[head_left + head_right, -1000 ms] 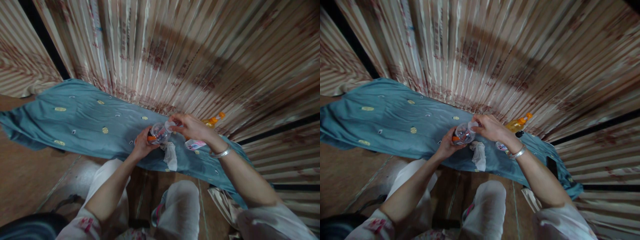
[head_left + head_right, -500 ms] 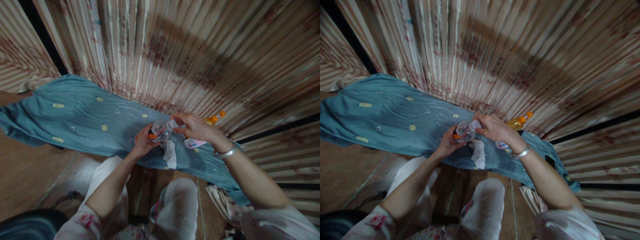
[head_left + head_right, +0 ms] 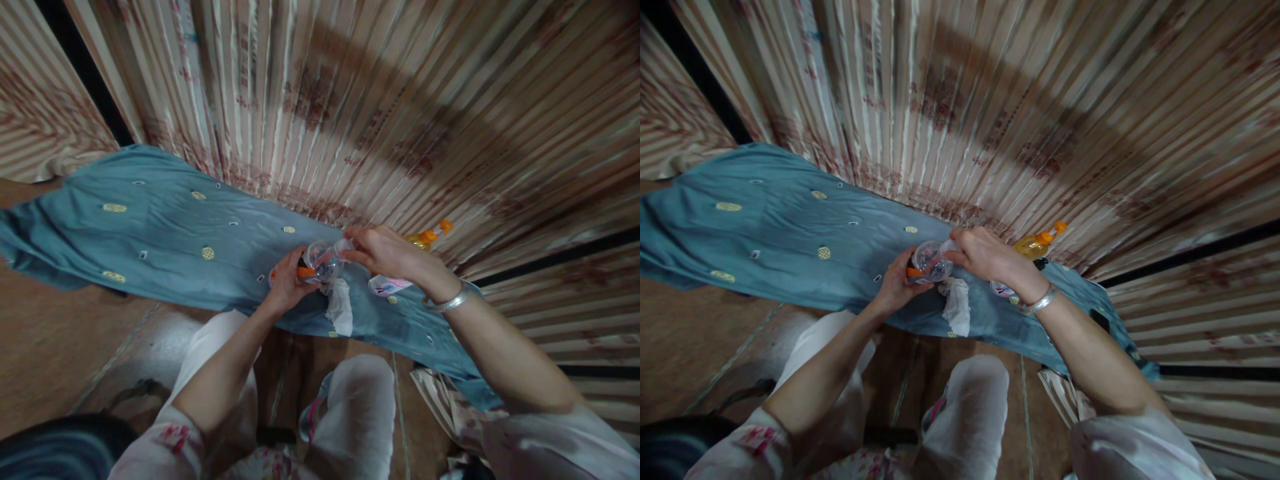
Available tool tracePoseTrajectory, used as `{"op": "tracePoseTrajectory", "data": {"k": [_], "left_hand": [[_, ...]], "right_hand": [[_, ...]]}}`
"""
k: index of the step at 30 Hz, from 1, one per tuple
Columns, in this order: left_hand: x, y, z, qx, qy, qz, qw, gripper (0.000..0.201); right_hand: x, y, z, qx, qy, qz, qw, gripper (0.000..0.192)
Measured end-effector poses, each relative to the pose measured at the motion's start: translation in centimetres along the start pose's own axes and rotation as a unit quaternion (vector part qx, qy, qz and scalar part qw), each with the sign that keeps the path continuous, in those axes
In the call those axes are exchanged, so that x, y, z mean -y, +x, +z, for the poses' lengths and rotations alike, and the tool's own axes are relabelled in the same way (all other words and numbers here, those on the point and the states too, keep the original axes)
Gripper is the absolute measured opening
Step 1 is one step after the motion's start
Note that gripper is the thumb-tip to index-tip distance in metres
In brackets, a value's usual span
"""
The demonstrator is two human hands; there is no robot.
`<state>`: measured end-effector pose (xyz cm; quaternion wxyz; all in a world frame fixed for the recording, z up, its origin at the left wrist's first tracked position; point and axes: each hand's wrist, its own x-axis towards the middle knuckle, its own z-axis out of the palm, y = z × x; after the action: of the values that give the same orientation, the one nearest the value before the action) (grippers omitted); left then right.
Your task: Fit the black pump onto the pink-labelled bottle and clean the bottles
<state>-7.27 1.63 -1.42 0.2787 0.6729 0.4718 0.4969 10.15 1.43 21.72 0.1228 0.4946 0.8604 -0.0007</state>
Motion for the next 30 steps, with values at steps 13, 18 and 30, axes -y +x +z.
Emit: {"op": "tracePoseTrajectory", "data": {"k": [13,18,30], "left_hand": [[-0.4,0.1,-0.1,0.015,-0.015,-0.009,1.000,0.088],[-0.7,0.0,0.2,0.010,-0.003,-0.016,1.000,0.090],[-1.0,0.2,0.3,0.013,-0.014,-0.016,1.000,0.086]], "right_hand": [[0.5,-0.7,-0.1,-0.014,0.008,0.007,1.000,0.055],[0.2,-0.7,-0.4,0.027,-0.009,-0.005,1.000,0.032],[0.4,-0.6,0.3,-0.008,-0.034,0.028,0.999,0.050]]}}
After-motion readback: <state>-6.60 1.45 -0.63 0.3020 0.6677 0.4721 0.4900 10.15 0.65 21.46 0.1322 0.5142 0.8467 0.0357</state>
